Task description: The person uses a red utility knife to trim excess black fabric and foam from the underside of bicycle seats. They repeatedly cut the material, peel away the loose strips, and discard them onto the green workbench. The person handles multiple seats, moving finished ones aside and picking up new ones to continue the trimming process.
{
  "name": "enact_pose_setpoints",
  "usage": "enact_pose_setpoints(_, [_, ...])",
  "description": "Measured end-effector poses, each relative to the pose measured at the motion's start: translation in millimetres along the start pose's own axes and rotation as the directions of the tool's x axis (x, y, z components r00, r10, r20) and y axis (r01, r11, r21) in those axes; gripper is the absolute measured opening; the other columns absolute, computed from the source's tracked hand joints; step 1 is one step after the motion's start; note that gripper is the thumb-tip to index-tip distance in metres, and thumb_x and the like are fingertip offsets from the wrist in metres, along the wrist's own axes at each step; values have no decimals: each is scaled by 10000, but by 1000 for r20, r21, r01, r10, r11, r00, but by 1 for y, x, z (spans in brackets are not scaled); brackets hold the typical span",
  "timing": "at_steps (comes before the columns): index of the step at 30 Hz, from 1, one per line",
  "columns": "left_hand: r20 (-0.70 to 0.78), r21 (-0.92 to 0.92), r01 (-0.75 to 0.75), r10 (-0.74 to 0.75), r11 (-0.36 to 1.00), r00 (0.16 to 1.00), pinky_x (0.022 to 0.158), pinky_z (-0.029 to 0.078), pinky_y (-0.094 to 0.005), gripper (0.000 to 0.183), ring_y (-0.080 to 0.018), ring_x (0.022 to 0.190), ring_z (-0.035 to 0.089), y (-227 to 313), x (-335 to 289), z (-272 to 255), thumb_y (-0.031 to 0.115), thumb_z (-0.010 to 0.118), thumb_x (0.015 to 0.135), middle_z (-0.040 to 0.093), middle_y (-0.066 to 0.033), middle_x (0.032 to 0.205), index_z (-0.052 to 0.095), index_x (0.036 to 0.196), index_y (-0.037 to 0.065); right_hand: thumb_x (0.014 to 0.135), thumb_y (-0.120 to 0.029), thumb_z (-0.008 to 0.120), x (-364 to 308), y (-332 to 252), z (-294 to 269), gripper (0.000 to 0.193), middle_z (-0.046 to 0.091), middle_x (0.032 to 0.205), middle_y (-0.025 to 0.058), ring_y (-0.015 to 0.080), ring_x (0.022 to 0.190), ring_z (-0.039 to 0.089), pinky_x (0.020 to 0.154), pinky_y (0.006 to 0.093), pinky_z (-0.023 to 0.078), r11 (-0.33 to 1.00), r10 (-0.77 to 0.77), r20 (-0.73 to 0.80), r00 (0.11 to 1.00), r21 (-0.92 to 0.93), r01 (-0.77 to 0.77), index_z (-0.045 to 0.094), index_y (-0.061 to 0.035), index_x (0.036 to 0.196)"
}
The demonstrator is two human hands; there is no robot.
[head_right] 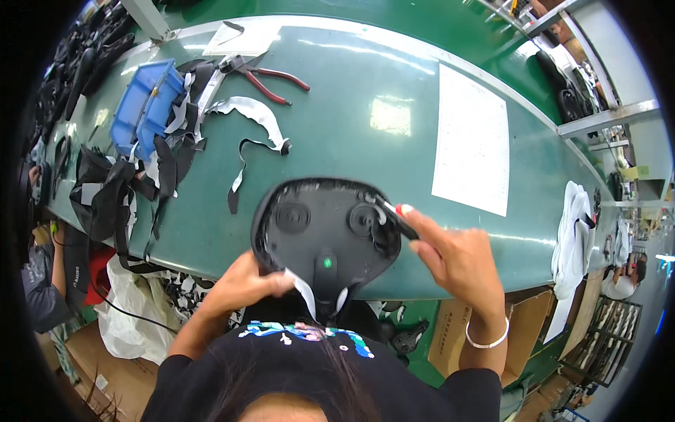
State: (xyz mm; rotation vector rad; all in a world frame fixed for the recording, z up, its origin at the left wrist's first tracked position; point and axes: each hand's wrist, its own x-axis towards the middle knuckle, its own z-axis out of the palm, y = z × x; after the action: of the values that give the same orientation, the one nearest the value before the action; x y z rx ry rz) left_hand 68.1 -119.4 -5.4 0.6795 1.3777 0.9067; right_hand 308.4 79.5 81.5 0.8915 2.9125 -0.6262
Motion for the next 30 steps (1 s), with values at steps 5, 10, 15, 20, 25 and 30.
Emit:
enact_pose_setpoints(5, [-457,43,-398,372,916,808,827,485,-297,541,-188,923,594,53,46,10,62,679,727,585,-141,1037,421,1189,-53,828,-180,637,-1,20,51,576,588,599,99,295,468,535,451,384,393,992,38,-193,980,-110,-61,433,-160,1366])
enact_pose_setpoints(10, [-469,310,-493,582,813,664,801,499,-315,712,-214,891,630,33,27,52,37,705,680,589,-161,1011,300,1258,-59,856,-194,632,-49,-12,114,582,591,607,136,319,502,582,438,399,410,962,228,-329,916,221,-160,383,-95,1373])
enact_pose_setpoints(15, [-377,525,-502,717,687,586,743,518,-339,855,-245,831,657,7,14,79,71,748,643,602,-179,972,212,1300,-39,884,-117,588,-83,-55,104,526,587,581,90,227,450,588,453,327,459,600,498,72,864,690,-404,380,-112,1367])
enact_pose_setpoints(20, [-450,313,-439,539,842,712,716,516,-323,750,-250,803,657,13,10,59,60,720,682,614,-170,956,260,1268,-28,862,-96,604,-49,-7,100,571,608,798,65,61,584,533,496,226,442,579,584,-387,713,815,-32,370,-96,1383])
enact_pose_setpoints(25, [-504,180,-489,507,853,699,794,489,-311,604,-196,874,621,25,10,55,36,688,699,625,-136,977,369,1208,-27,779,-60,621,43,11,90,472,619,881,139,239,704,593,671,328,481,908,206,-598,774,413,78,489,-19,1231])
enact_pose_setpoints(30, [-349,-203,-323,240,925,906,880,429,-289,574,-168,999,544,11,-1,0,29,580,681,566,-95,1111,456,1236,-50,810,-21,547,86,111,47,263,628,871,181,305,725,631,643,375,505,931,338,-900,276,278,-237,526,10,1070])
